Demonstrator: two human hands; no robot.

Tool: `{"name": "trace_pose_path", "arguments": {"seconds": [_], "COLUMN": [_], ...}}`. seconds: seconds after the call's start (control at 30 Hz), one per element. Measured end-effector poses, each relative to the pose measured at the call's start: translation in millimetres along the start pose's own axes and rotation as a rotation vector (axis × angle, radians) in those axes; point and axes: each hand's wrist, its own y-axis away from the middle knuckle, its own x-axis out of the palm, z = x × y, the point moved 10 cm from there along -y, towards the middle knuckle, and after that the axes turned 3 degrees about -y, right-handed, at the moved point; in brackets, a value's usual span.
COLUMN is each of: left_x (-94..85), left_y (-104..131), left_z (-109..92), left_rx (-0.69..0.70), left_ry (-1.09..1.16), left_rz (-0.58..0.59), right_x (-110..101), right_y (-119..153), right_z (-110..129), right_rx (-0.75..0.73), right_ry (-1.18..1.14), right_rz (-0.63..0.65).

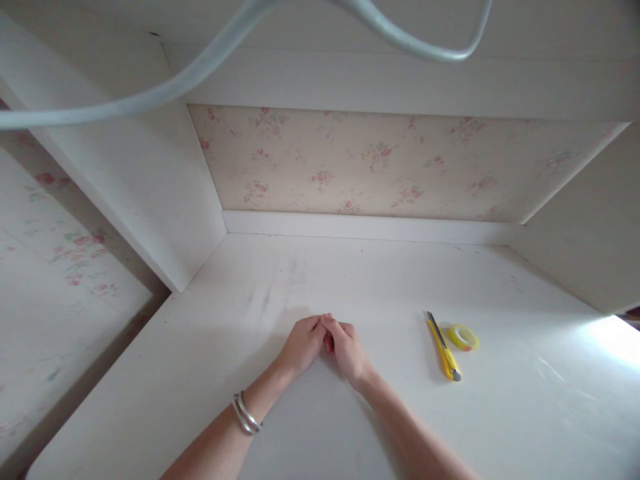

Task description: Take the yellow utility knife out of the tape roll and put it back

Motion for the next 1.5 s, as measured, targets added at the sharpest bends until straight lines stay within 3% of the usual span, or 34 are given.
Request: {"name": "trace_pose_path", "arguments": {"seconds": [1.5], "left_x": [0.6], "left_y": [1.6], "left_z": [-5.2], "left_rx": [0.002], "left_ry": [-0.045], "left_rz": [0.017], "right_x": [-1.8], "right_y": [0.2], "right_z": [0.0], "right_rx": [-0.012], "right_ry": [0.018], "right_rz": [-0.016]}}
